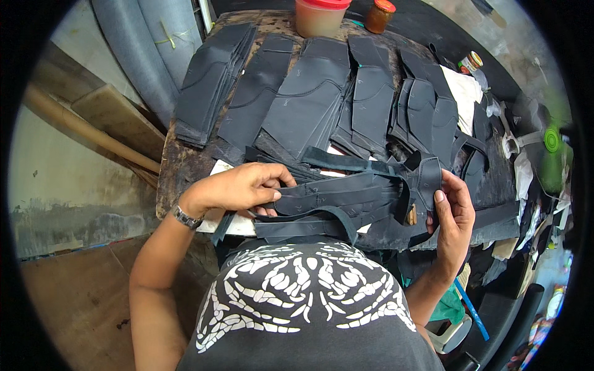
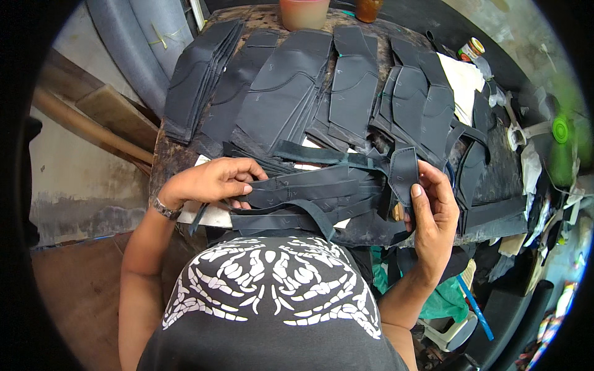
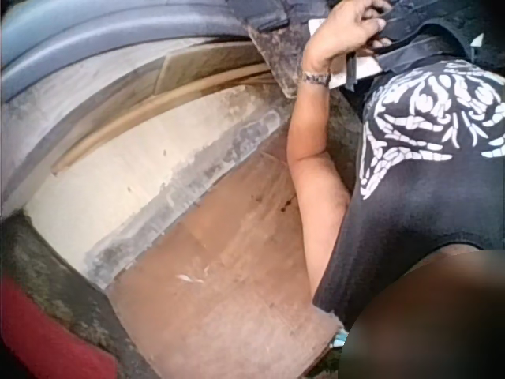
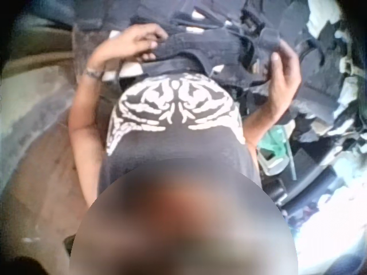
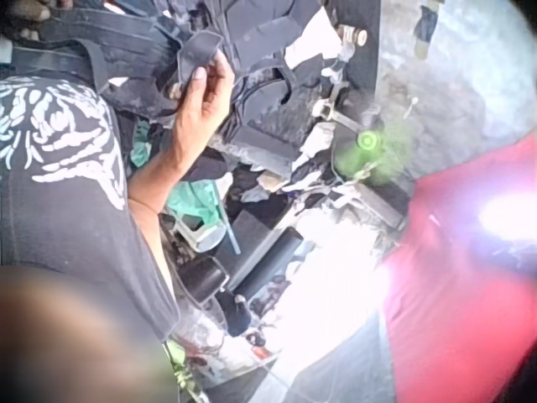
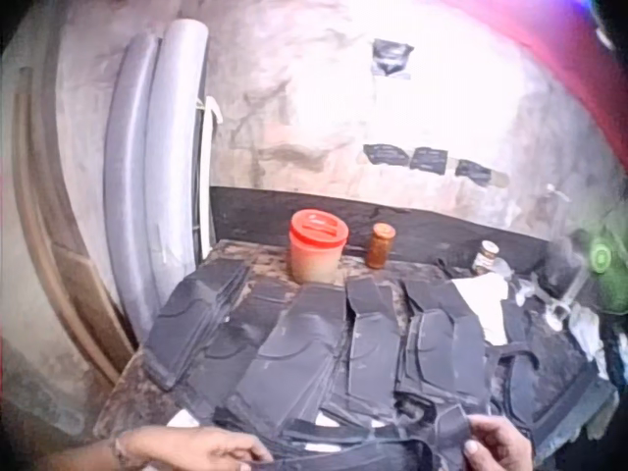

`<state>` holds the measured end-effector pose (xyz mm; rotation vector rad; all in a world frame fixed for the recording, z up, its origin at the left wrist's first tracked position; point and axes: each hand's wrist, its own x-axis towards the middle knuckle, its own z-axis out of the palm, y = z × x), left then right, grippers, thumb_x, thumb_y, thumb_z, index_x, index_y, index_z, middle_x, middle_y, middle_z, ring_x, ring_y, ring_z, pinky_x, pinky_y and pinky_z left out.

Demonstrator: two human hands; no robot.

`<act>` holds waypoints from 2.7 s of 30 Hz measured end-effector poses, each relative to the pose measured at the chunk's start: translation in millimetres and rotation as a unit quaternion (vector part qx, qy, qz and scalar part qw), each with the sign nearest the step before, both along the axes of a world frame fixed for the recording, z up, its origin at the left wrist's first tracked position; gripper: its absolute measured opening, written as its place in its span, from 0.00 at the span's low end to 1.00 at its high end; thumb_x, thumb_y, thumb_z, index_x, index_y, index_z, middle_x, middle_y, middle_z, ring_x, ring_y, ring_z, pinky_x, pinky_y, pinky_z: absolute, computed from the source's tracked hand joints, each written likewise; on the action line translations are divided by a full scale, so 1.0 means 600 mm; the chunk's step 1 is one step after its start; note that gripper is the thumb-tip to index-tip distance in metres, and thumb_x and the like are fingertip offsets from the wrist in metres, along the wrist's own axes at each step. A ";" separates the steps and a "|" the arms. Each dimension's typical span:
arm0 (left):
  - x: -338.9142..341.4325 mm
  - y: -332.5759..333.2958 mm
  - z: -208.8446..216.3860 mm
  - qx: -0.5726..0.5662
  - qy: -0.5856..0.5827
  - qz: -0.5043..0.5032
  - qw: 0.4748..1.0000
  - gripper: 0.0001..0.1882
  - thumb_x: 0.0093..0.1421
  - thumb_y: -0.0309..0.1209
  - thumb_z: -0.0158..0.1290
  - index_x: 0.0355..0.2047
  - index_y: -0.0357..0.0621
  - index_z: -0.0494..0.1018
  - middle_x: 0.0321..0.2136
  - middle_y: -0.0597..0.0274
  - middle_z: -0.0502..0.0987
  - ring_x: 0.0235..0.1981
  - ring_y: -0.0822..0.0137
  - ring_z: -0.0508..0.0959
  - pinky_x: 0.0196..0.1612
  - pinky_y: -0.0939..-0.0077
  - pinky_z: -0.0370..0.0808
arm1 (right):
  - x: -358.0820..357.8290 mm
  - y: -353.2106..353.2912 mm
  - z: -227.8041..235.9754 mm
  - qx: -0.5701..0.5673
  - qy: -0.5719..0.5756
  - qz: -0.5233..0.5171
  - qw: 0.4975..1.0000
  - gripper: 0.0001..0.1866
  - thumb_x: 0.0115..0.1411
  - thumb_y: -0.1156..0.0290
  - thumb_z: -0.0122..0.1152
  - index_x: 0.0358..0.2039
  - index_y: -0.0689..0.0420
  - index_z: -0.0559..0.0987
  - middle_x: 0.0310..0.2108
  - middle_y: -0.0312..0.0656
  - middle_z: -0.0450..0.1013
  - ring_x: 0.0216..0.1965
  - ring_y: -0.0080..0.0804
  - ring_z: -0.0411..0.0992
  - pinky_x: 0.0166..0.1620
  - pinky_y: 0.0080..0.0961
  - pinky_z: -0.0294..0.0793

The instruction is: The person sorts and stacks black rubber pieces on a workbench. They repeatedly pick up individual pieces, align them, and place them into neat piles. The person also moves a small pile of offcuts to the side.

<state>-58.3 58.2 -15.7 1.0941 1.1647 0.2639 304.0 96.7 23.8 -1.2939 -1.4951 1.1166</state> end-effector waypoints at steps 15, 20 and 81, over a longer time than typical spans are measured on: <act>-0.002 -0.008 -0.022 0.205 0.031 -0.070 0.976 0.25 0.62 0.28 0.59 0.58 0.38 0.67 0.43 0.52 0.82 0.46 0.60 0.82 0.49 0.67 0.76 | -0.108 -0.024 -0.069 0.102 -0.213 0.187 0.953 0.18 0.59 0.69 0.70 0.49 0.57 0.80 0.36 0.44 0.72 0.34 0.41 0.76 0.40 0.31 0.76; -0.021 0.009 -0.040 0.083 -0.081 -0.069 0.991 0.27 0.64 0.26 0.58 0.61 0.34 0.64 0.46 0.57 0.79 0.47 0.73 0.77 0.52 0.75 0.74 | -0.121 -0.037 -0.063 0.233 -0.349 0.206 0.884 0.27 0.48 0.50 0.77 0.40 0.56 0.82 0.35 0.45 0.69 0.31 0.43 0.75 0.32 0.35 0.76; 0.030 -0.090 -0.012 0.565 0.193 0.035 0.802 0.16 0.54 0.19 0.58 0.45 0.35 0.75 0.34 0.54 0.74 0.36 0.56 0.74 0.41 0.65 0.71 | -0.045 -0.057 -0.111 0.294 -0.308 0.259 0.867 0.25 0.47 0.79 0.72 0.49 0.55 0.81 0.42 0.42 0.72 0.44 0.42 0.70 0.49 0.42 0.66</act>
